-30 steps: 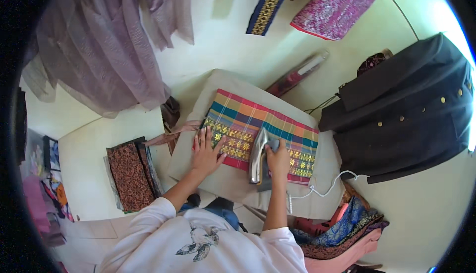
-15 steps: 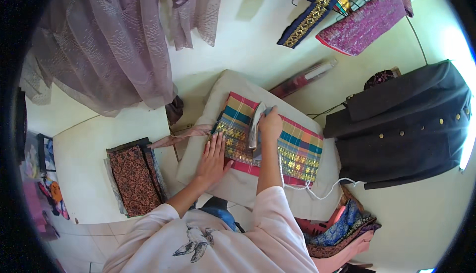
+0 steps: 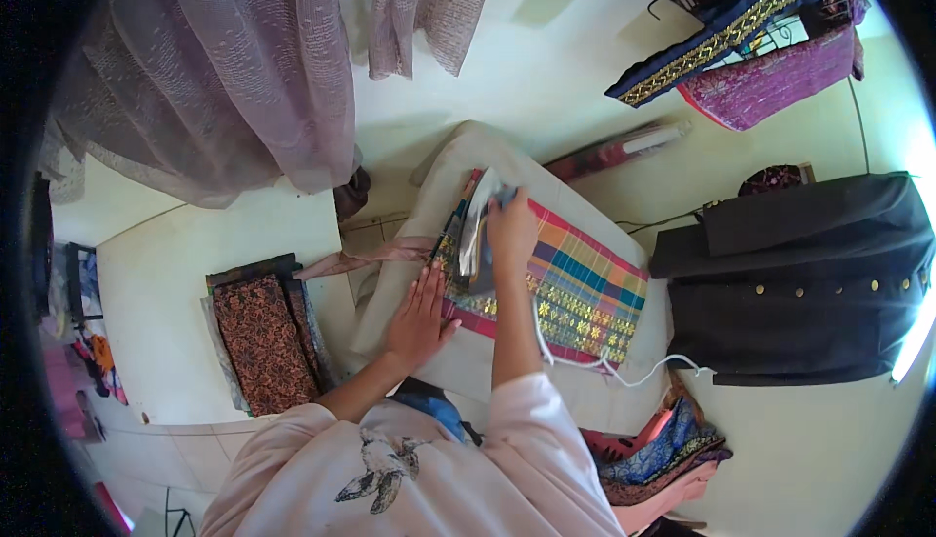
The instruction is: Ironing a patterned garment on a padded surface.
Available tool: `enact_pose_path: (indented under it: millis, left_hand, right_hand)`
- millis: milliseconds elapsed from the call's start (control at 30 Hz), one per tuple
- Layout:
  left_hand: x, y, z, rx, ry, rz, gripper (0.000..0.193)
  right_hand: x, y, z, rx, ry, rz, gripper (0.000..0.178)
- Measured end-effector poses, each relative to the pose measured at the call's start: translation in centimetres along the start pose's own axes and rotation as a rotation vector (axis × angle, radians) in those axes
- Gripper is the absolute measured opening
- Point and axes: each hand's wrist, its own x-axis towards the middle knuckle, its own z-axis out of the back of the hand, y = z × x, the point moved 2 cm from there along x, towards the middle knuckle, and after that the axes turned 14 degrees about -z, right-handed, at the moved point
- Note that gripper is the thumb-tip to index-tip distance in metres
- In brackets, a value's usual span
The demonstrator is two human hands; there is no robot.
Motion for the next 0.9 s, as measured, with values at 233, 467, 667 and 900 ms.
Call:
enact_pose_path:
  millis: [233, 467, 667, 900]
  left_hand:
    - [-0.4, 0.8, -0.7, -0.087, -0.043, 0.011, 0.085]
    - [-0.7, 0.8, 0.1, -0.114, -0.086, 0.035, 0.09]
    - [-0.2, 0.1, -0.2, -0.052, -0.068, -0.056, 0.09]
    - [-0.4, -0.1, 0.5, -0.012, 0.008, -0.014, 0.083]
  right_hand:
    - [-0.5, 1.8, -1.2, -0.03, 0.009, 0.023, 0.045]
    - [-6.8, 1.3, -0.4, -0.059, 0.101, 0.035, 0.045]
    - [-4.6, 1.6, -0.8, -0.003, 0.044, 0.066, 0.04]
    - [-7.4, -5.8, 2.4, -0.023, 0.05, 0.0, 0.038]
